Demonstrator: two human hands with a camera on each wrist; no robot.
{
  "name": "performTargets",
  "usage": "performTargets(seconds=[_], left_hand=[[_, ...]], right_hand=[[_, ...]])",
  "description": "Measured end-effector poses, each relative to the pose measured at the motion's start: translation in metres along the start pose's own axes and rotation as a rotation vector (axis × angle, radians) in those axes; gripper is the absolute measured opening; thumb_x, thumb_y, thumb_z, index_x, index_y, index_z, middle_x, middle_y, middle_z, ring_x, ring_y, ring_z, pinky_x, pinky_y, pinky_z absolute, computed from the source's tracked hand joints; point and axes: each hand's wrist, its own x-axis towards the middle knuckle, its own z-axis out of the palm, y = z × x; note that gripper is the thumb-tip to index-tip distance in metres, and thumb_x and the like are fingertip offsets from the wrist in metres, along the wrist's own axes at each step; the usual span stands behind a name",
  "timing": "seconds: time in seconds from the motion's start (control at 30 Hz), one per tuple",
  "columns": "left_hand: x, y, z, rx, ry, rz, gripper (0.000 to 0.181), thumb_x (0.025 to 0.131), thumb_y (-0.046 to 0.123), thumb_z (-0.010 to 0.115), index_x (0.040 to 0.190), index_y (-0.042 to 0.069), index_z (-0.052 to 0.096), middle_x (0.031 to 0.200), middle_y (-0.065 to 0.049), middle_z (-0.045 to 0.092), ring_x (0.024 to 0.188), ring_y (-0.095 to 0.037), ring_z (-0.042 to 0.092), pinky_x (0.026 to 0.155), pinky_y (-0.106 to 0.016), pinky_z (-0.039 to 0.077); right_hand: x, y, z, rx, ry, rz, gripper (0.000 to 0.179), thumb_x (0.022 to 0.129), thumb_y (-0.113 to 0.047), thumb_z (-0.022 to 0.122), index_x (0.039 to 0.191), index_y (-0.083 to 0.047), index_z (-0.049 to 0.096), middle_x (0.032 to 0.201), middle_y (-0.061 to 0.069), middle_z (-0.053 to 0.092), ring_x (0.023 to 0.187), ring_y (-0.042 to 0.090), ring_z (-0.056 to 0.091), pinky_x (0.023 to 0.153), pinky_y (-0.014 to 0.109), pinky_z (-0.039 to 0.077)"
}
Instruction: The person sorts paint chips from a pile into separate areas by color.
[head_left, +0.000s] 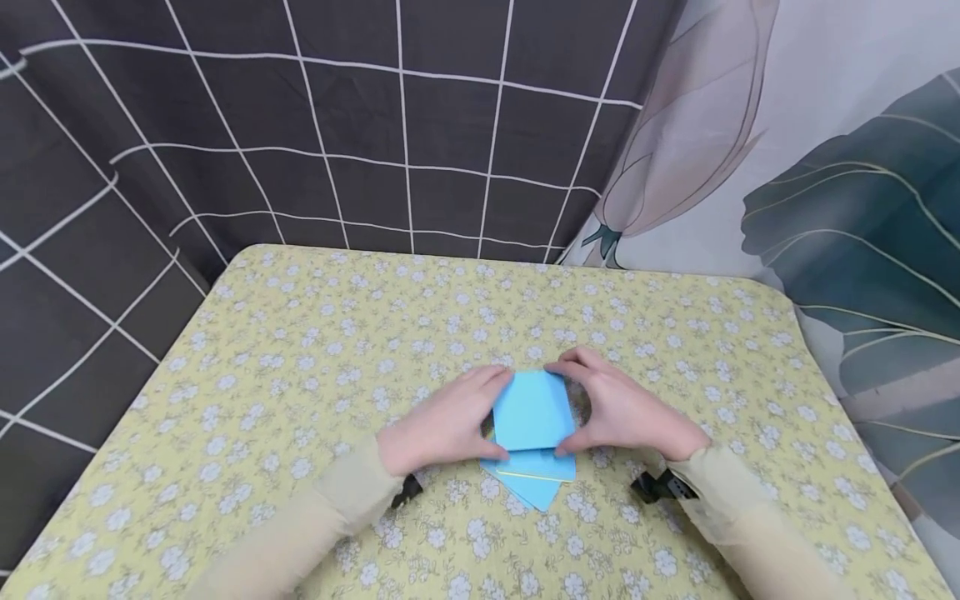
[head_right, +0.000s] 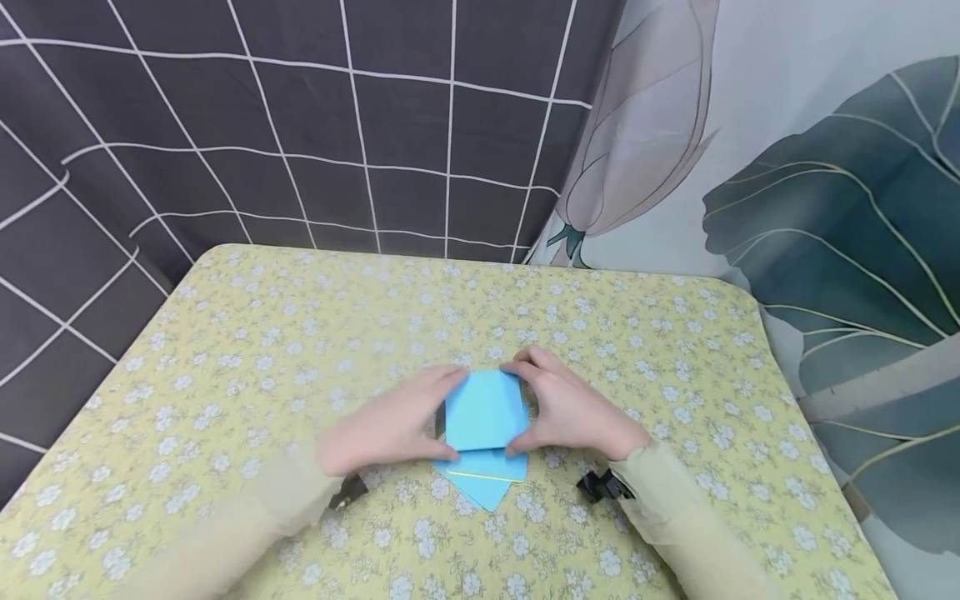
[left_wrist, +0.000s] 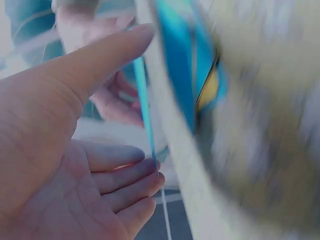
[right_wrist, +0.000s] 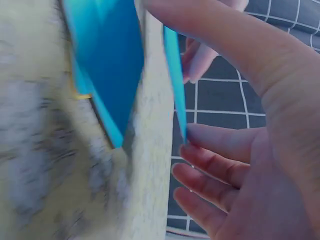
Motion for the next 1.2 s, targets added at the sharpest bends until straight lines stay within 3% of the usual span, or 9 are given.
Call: performTargets(seconds=[0.23,0.43,0.57,0.77,1.03,1.2], left_hand=[[0.000,-0.049,-0.045,-0.127,0.035,-0.088,0.112,0.070,0.021,0.093,0.158,-0.002,0.028,0.159,-0.016,0.037,0.140,-0.032,0.041,0.116,-0.046,0.034],[-0.007,-0.098,-0.087,-0.086,0.036,-0.196,0.111,0.068,0.006,0.090,0.157,-0.006,0.025,0.160,-0.023,0.032,0.139,-0.041,0.040,0.114,-0.054,0.035],[-0.010,-0.122,-0.105,-0.054,0.018,-0.255,0.108,0.066,0.000,0.087,0.155,-0.011,0.026,0.159,-0.027,0.031,0.139,-0.043,0.039,0.115,-0.054,0.034],[-0.014,-0.145,-0.108,-0.046,-0.024,-0.283,0.101,0.064,-0.005,0.083,0.151,-0.015,0.031,0.152,-0.032,0.039,0.132,-0.045,0.045,0.110,-0.056,0.039],[-0.010,-0.164,-0.094,-0.067,-0.093,-0.341,0.099,0.066,-0.001,0.081,0.153,-0.010,0.034,0.150,-0.029,0.043,0.125,-0.042,0.049,0.103,-0.056,0.045],[-0.007,-0.166,-0.092,-0.083,-0.095,-0.334,0.103,0.065,0.002,0.086,0.152,-0.010,0.034,0.147,-0.029,0.045,0.122,-0.043,0.051,0.101,-0.057,0.046]], right_hand=[[0.066,-0.009,0.005,-0.004,0.077,-0.026,0.111,0.058,-0.050,0.098,0.146,-0.001,0.052,0.136,0.006,0.050,0.118,0.023,0.051,0.101,0.041,0.049],[0.141,-0.026,0.020,-0.010,0.105,-0.060,0.110,0.062,-0.048,0.097,0.148,0.001,0.049,0.137,0.011,0.046,0.120,0.024,0.047,0.105,0.039,0.045],[0.181,-0.033,0.034,-0.009,0.082,-0.052,0.109,0.064,-0.050,0.095,0.148,0.001,0.049,0.136,0.011,0.046,0.119,0.023,0.047,0.103,0.036,0.045],[0.212,-0.034,0.059,0.015,0.016,0.004,0.108,0.064,-0.056,0.093,0.148,-0.002,0.050,0.133,0.008,0.047,0.117,0.021,0.047,0.101,0.030,0.044],[0.216,-0.038,0.070,-0.042,-0.046,0.070,0.104,0.068,-0.058,0.090,0.149,-0.006,0.051,0.133,0.009,0.046,0.118,0.025,0.040,0.098,0.034,0.042],[0.216,-0.038,0.068,-0.044,-0.048,0.074,0.110,0.067,-0.060,0.089,0.152,-0.005,0.046,0.133,0.009,0.046,0.118,0.024,0.041,0.098,0.032,0.043]])
